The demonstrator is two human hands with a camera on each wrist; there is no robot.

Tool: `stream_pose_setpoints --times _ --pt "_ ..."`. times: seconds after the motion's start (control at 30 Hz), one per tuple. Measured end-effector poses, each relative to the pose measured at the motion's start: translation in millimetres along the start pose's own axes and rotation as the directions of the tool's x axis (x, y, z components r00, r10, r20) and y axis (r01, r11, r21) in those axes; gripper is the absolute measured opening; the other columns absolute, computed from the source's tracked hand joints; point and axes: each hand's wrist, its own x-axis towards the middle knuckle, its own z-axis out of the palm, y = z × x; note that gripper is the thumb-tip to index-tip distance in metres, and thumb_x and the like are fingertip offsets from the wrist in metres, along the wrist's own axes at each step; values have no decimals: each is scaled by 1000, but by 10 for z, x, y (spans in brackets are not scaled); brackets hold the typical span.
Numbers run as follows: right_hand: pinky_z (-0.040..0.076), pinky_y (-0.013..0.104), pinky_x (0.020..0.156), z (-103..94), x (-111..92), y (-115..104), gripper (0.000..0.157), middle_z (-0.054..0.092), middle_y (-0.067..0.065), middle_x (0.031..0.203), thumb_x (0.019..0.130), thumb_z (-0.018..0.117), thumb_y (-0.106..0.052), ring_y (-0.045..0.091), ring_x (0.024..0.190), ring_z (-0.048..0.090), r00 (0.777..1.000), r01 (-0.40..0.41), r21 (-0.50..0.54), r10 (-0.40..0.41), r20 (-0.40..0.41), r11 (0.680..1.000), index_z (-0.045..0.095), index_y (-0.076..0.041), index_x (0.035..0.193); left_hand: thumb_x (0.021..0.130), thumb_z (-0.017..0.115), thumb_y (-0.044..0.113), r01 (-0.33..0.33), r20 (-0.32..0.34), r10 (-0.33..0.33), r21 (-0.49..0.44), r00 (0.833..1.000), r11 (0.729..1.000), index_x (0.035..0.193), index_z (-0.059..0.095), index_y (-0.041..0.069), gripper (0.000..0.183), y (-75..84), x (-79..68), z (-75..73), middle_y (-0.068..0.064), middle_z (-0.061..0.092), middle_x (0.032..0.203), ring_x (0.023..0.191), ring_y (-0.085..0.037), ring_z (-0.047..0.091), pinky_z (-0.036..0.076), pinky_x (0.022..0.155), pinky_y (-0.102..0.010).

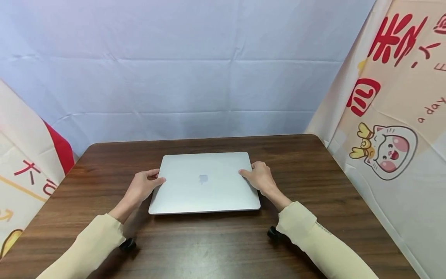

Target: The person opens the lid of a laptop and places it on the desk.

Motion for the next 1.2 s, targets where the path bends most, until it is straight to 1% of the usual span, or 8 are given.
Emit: stream_pose_setpoints --times 0.07,0.17,0.23,0.33,0.47,0.7,0.83,1.2 --pt "28 29 50 9 -46 2 38 27 -4 56 100 68 -30 10 50 24 1000 -5 -7 5 9 1000 57 6 100 101 67 15 6 -2 -6 2 1000 1000 148 50 -9 54 -25 -70 -4 -23 61 129 112 -31 60 50 90 -41" --pt "31 30 51 23 -115 15 52 33 -3 58 100 68 -29 11 51 28 1000 -13 -9 13 24 1000 53 13 127 100 68 14 -2 -6 2 16 1000 1000 147 50 -9 55 -64 -169 -18 -23 61 128 110 -31 59 49 88 -39" --pt "35 31 55 36 -161 27 56 42 1 64 100 68 -29 13 55 35 999 -20 -17 21 28 1000 52 14 131 99 69 14 -8 -10 8 19 1000 1000 146 52 -9 54 -86 -228 -28 -21 62 125 106 -29 59 49 85 -37" --pt "38 32 58 50 -234 44 60 47 4 70 100 69 -29 15 59 39 999 -17 -24 18 34 1000 49 15 135 98 71 15 -17 -13 18 28 1000 999 143 55 -9 53 -115 -302 -33 -18 63 120 98 -26 59 49 80 -34" --pt "34 32 56 57 -316 73 56 41 2 65 99 70 -29 13 56 33 999 -1 -19 2 41 1000 51 14 131 97 72 16 -17 -16 18 50 1000 999 141 57 -8 52 -146 -387 -26 -16 65 116 92 -23 59 48 76 -33" --pt "32 29 54 83 -447 134 46 41 1 67 97 71 -26 12 56 32 999 8 -13 -8 46 1000 54 11 119 95 74 15 -23 -21 25 80 999 997 138 60 -9 51 -177 -524 -16 -13 68 111 91 -21 62 49 76 -32" --pt "31 28 52 94 -515 153 46 42 2 68 97 72 -24 12 54 30 999 14 -4 -13 47 1000 53 11 119 94 74 15 -26 -18 28 84 999 996 136 60 -9 51 -193 -583 -13 -12 69 110 89 -20 63 50 74 -32" --pt "38 30 57 95 -654 176 48 51 7 79 96 74 -25 16 61 40 999 1 -25 0 46 1000 55 12 119 93 76 15 -18 -13 19 71 1000 997 136 61 -10 52 -220 -655 10 -11 69 110 91 -19 64 51 75 -32"
